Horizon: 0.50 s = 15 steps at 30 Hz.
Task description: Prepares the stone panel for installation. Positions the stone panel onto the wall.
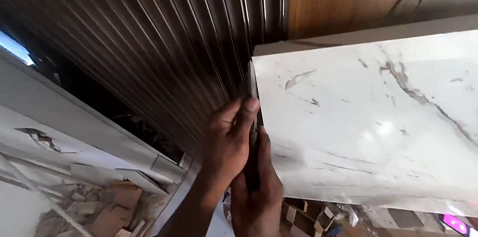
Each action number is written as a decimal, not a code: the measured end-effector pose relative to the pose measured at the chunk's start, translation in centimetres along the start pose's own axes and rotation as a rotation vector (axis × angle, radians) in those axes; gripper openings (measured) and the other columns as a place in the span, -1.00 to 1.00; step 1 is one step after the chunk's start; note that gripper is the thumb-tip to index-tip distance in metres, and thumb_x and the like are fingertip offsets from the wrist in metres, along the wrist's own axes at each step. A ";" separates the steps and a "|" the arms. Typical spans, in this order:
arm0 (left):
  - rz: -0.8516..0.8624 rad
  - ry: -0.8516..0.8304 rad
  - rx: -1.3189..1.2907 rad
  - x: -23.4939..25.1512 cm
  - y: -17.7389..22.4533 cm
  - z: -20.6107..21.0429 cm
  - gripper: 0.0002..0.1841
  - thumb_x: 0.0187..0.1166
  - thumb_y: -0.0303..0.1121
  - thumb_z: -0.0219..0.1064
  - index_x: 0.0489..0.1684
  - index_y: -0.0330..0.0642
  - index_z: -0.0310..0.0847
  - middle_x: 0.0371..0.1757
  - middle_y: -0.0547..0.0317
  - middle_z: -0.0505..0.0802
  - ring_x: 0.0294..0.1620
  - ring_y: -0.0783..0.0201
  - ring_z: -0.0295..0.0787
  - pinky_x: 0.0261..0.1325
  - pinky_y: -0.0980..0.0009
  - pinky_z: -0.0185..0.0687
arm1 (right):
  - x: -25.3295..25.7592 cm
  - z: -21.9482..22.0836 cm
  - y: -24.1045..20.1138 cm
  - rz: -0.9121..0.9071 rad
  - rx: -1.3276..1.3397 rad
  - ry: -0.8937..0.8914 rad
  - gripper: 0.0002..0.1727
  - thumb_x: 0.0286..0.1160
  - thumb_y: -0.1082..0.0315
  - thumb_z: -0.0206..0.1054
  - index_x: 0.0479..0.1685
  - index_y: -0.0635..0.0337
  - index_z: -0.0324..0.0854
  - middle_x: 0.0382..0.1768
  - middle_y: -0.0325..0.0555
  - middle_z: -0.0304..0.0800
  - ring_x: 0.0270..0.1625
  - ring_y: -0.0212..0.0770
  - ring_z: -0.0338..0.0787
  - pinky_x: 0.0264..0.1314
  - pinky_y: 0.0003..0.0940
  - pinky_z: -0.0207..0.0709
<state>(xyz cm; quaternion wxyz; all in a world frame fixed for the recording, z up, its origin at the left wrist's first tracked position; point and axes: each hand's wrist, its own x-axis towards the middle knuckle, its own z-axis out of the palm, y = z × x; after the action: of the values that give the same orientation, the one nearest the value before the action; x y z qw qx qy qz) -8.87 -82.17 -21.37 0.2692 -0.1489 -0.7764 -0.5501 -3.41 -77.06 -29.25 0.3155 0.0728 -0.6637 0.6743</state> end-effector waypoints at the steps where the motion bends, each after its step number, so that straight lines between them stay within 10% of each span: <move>1: 0.006 0.014 -0.009 0.1 -0.1 0.1 -0.68 0.79 -0.21 0.19 0.12 -0.23 0.78 0.01 0.20 0.93 0.13 0.29 0.89 0.31 0.26 0.82 | 0.0 -0.1 -0.3 0.009 -0.010 -0.004 -0.31 0.43 0.36 0.38 0.64 0.36 0.43 0.04 0.00 0.85 -0.14 -0.43 0.81 -0.09 -0.48 0.78; 15: -0.076 0.038 0.048 0.2 1.4 0.5 -0.68 0.79 -0.14 0.19 0.12 -0.10 0.81 -0.08 0.35 0.93 -0.01 0.44 0.88 0.18 0.40 0.82 | 0.4 -1.3 -2.4 0.094 -0.053 -0.048 -0.29 0.41 0.40 0.37 0.67 0.30 0.42 0.07 -0.05 0.86 -0.15 -0.41 0.83 -0.12 -0.44 0.78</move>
<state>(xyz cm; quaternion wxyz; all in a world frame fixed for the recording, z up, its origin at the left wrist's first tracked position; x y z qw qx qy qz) -8.40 -81.25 -20.28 0.2665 -0.1024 -0.7891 -0.5439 -2.07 -75.91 -27.10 0.2694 0.0495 -0.6912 0.6687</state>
